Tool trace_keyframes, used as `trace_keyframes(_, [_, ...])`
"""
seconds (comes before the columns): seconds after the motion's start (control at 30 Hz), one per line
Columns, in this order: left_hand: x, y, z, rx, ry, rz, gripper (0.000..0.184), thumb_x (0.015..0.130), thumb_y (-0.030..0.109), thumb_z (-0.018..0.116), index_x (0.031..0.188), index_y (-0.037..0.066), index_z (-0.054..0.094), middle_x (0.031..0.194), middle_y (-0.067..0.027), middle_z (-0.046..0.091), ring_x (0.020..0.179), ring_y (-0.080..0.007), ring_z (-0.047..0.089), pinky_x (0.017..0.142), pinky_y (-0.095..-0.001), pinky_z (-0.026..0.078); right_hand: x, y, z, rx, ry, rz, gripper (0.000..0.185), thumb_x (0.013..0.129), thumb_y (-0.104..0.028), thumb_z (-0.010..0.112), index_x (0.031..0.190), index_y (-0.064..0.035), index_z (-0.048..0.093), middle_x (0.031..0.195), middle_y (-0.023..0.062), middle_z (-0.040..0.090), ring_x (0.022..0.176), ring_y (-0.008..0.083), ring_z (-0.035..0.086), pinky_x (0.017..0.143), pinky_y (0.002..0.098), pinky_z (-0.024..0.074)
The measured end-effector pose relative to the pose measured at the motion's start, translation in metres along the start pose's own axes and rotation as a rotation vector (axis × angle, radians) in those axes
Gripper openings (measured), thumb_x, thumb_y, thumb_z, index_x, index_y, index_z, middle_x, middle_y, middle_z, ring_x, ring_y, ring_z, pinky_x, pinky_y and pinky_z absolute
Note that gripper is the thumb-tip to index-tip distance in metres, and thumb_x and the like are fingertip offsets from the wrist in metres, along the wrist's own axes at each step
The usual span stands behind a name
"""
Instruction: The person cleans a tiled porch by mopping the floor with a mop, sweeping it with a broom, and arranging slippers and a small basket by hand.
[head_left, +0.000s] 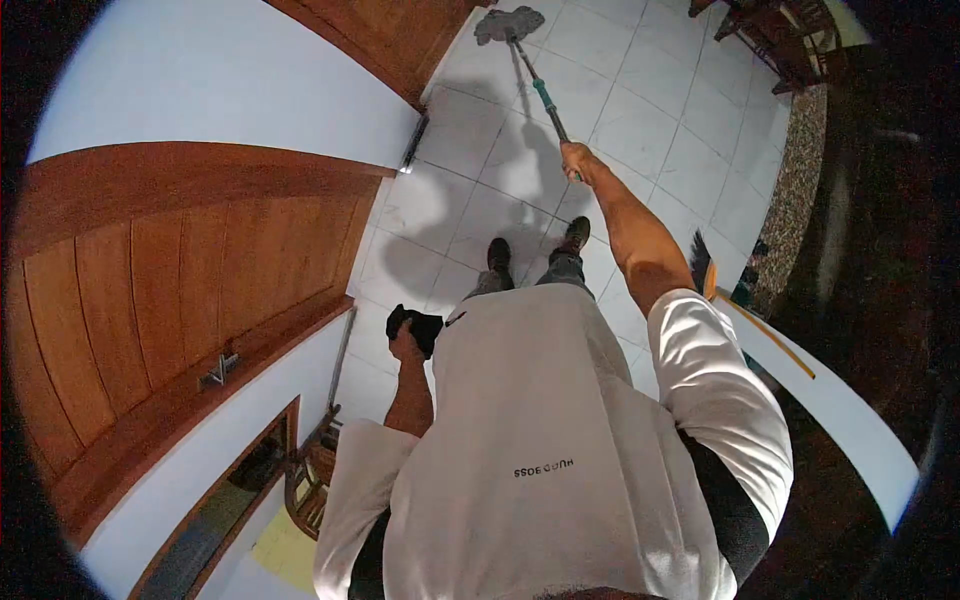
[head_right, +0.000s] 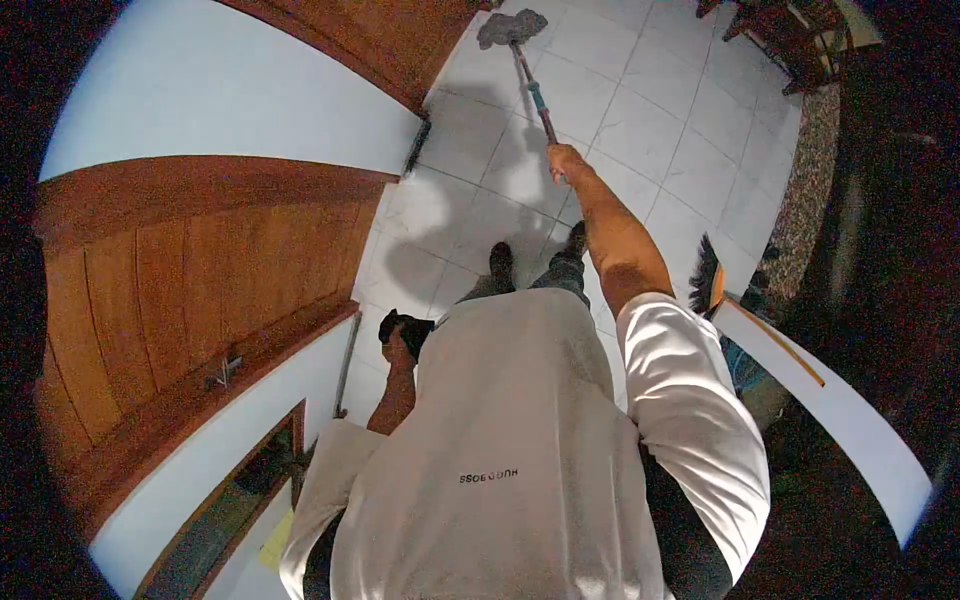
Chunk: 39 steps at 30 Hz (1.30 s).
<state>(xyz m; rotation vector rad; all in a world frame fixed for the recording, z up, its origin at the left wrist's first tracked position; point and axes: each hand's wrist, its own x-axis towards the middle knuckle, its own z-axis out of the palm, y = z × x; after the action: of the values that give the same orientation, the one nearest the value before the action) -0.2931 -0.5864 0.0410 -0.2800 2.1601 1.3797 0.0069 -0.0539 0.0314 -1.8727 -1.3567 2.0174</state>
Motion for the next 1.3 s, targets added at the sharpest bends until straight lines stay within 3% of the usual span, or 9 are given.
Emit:
trace_keyframes(0.1, [-0.017, 0.027, 0.001, -0.335, -0.303, 0.05, 0.02, 0.065, 0.018, 0.066, 0.077, 0.002, 0.063, 0.074, -0.0063, 0.059, 0.063, -0.0184, 0.056, 0.057, -0.0324, 0.048, 0.003, 0.058, 0.024, -1.135, -0.185, -0.496, 0.025, 0.078, -0.022, 0.046, 0.066, -0.0024, 0.053, 0.06, 0.0149, 0.056, 0.051, 0.0245, 0.054, 0.042, 0.0374, 0.042])
trace_keyframes(0.13, [-0.015, 0.028, -0.003, -0.464, -0.4, -0.016, 0.02, 0.065, 0.017, 0.066, 0.078, 0.002, 0.063, 0.075, -0.0058, 0.059, 0.063, -0.0178, 0.056, 0.057, -0.0321, 0.048, -0.088, 0.025, 0.04, -1.0, -0.096, -0.139, 0.025, 0.076, -0.018, 0.046, 0.07, 0.0023, 0.059, 0.072, 0.0196, 0.061, 0.07, 0.033, 0.061, 0.062, 0.0408, 0.0487])
trace_keyframes(0.23, [-0.016, 0.052, -0.005, 0.091, 0.058, -0.249, 0.022, 0.064, 0.016, 0.067, 0.08, 0.001, 0.062, 0.078, -0.0058, 0.06, 0.063, -0.0176, 0.057, 0.06, -0.031, 0.049, -0.148, 0.175, 0.04, -1.283, 0.046, -0.548, 0.027, 0.082, -0.015, 0.038, 0.099, 0.0046, 0.047, 0.063, 0.017, 0.056, 0.057, 0.0309, 0.057, 0.053, 0.0439, 0.0455])
trace_keyframes(0.4, [0.057, -0.005, -0.033, -0.301, -0.341, -0.132, 0.026, 0.062, 0.02, 0.069, 0.081, 0.004, 0.063, 0.082, -0.0089, 0.061, 0.069, -0.0205, 0.058, 0.063, -0.0321, 0.048, -0.353, 0.338, 0.021, -1.063, 0.179, -0.422, 0.032, 0.087, -0.029, 0.039, 0.091, -0.0002, 0.052, 0.073, 0.021, 0.055, 0.071, 0.0407, 0.053, 0.06, 0.0483, 0.0426])
trace_keyframes(0.5, [0.087, -0.026, -0.029, -0.012, -0.34, 0.061, 0.032, 0.061, 0.023, 0.069, 0.084, 0.002, 0.063, 0.087, -0.0108, 0.061, 0.074, -0.0215, 0.057, 0.066, -0.0329, 0.048, -0.45, 0.304, 0.036, -0.75, 0.256, -0.041, 0.035, 0.087, -0.032, 0.039, 0.079, -0.0005, 0.054, 0.064, 0.0224, 0.053, 0.065, 0.0409, 0.053, 0.056, 0.0478, 0.0416])
trace_keyframes(0.73, [0.049, 0.043, 0.001, 0.038, -0.208, -0.047, 0.03, 0.063, 0.013, 0.068, 0.09, 0.003, 0.062, 0.087, -0.0095, 0.061, 0.072, -0.0218, 0.058, 0.066, -0.0322, 0.049, -0.344, 0.233, 0.088, -0.876, 0.283, -0.274, 0.039, 0.085, -0.035, 0.042, 0.078, 0.0022, 0.052, 0.071, 0.0262, 0.055, 0.069, 0.0448, 0.053, 0.059, 0.0487, 0.0434])
trace_keyframes(0.9, [0.009, 0.075, 0.009, 0.024, -0.247, -0.138, 0.032, 0.061, 0.01, 0.069, 0.091, 0.003, 0.061, 0.085, -0.0079, 0.06, 0.07, -0.0227, 0.059, 0.062, -0.0334, 0.051, -0.278, 0.134, 0.115, -0.845, 0.38, 0.03, 0.05, 0.084, -0.043, 0.036, 0.088, 0.0021, 0.056, 0.086, 0.0245, 0.059, 0.085, 0.0393, 0.056, 0.075, 0.0457, 0.0443])
trace_keyframes(1.03, [0.07, 0.002, -0.011, 0.15, -0.436, 0.271, 0.037, 0.06, 0.01, 0.07, 0.094, 0.001, 0.058, 0.083, -0.0087, 0.059, 0.072, -0.0232, 0.058, 0.064, -0.033, 0.051, -0.298, 0.175, 0.08, -0.847, 0.425, 0.028, 0.049, 0.086, -0.043, 0.036, 0.09, 0.0025, 0.053, 0.079, 0.0227, 0.059, 0.08, 0.0376, 0.057, 0.072, 0.0445, 0.0455])
trace_keyframes(1.3, [-0.074, 0.05, 0.001, 0.481, -0.197, 0.097, 0.035, 0.058, 0.007, 0.067, 0.091, -0.002, 0.059, 0.09, -0.0125, 0.06, 0.077, -0.0246, 0.058, 0.071, -0.0334, 0.049, -0.461, 0.378, 0.04, -0.705, 0.605, 0.284, 0.045, 0.087, -0.041, 0.036, 0.092, 0.0016, 0.048, 0.074, 0.023, 0.058, 0.075, 0.04, 0.057, 0.068, 0.0485, 0.0443])
